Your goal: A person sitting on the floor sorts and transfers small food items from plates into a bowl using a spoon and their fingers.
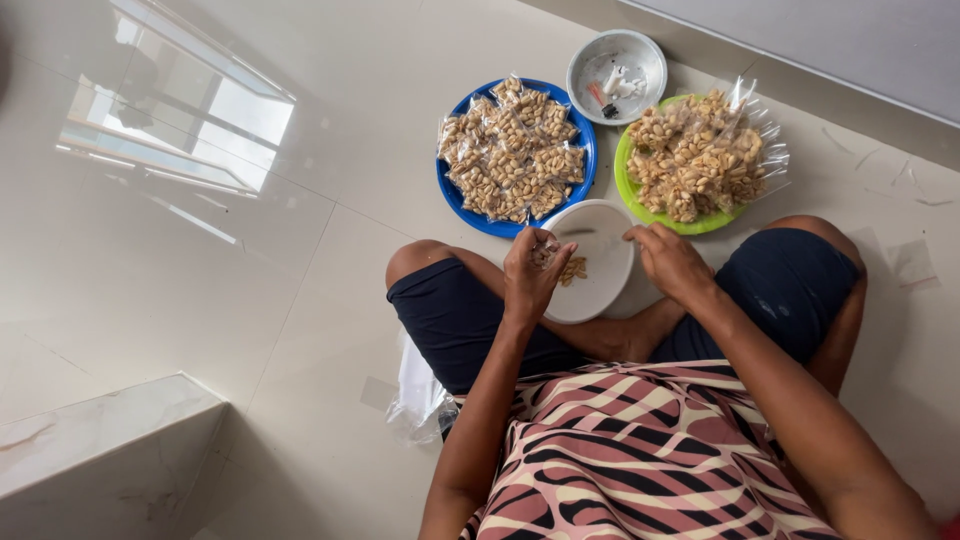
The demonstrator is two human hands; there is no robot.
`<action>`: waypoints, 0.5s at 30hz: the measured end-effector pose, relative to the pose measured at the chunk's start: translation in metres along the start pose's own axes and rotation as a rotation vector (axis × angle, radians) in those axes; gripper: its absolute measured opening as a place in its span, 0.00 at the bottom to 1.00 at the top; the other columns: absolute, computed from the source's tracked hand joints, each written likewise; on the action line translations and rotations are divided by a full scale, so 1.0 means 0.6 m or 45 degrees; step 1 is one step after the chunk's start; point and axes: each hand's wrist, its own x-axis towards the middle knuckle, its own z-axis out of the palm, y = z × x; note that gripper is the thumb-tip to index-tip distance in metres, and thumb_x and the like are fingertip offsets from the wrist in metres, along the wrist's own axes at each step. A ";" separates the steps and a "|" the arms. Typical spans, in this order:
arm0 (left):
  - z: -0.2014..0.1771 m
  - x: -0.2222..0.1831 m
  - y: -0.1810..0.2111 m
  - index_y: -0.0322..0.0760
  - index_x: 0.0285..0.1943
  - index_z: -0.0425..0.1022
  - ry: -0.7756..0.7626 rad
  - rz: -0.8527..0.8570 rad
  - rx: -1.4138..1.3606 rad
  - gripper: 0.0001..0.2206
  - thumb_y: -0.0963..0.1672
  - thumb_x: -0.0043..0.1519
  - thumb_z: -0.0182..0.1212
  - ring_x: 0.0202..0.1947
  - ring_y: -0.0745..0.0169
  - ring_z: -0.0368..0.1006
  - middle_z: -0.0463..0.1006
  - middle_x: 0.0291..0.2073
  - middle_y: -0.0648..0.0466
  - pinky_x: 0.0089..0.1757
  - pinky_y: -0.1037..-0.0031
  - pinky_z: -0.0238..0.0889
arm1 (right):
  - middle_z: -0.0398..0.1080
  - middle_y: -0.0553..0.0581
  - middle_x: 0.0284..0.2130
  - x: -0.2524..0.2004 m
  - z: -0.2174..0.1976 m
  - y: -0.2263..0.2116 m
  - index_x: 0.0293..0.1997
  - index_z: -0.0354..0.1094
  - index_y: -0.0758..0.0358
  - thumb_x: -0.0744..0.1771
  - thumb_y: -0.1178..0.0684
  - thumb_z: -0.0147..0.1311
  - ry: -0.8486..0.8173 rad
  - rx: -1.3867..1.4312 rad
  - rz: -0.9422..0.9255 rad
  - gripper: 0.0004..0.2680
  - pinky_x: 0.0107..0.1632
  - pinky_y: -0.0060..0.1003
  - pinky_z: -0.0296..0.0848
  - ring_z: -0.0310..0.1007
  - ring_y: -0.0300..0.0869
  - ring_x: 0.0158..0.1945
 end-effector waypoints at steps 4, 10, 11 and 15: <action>0.006 -0.004 0.002 0.38 0.36 0.71 0.077 0.053 0.032 0.14 0.44 0.56 0.76 0.28 0.57 0.70 0.72 0.28 0.52 0.32 0.71 0.62 | 0.65 0.54 0.50 -0.019 0.076 0.043 0.64 0.59 0.37 0.69 0.57 0.43 -0.171 -0.134 0.329 0.17 0.51 0.63 0.73 0.72 0.57 0.54; 0.016 -0.020 0.004 0.41 0.35 0.68 0.266 0.114 0.080 0.14 0.43 0.59 0.75 0.26 0.57 0.69 0.70 0.27 0.54 0.30 0.73 0.62 | 0.72 0.56 0.50 -0.055 0.069 -0.058 0.62 0.64 0.39 0.70 0.39 0.37 -0.451 0.720 0.871 0.15 0.55 0.58 0.68 0.71 0.55 0.55; 0.017 -0.022 0.006 0.42 0.35 0.68 0.327 0.117 0.073 0.13 0.42 0.59 0.74 0.26 0.56 0.71 0.70 0.26 0.54 0.30 0.75 0.63 | 0.78 0.53 0.37 -0.069 0.059 -0.073 0.58 0.65 0.37 0.70 0.55 0.36 -0.540 0.503 0.673 0.14 0.48 0.48 0.75 0.79 0.51 0.44; 0.013 -0.019 0.009 0.42 0.35 0.67 0.355 0.139 0.060 0.13 0.41 0.60 0.73 0.25 0.59 0.70 0.69 0.25 0.55 0.29 0.77 0.62 | 0.80 0.51 0.29 -0.078 0.060 -0.105 0.55 0.68 0.44 0.69 0.58 0.44 -0.592 0.635 0.663 0.12 0.45 0.42 0.76 0.80 0.45 0.36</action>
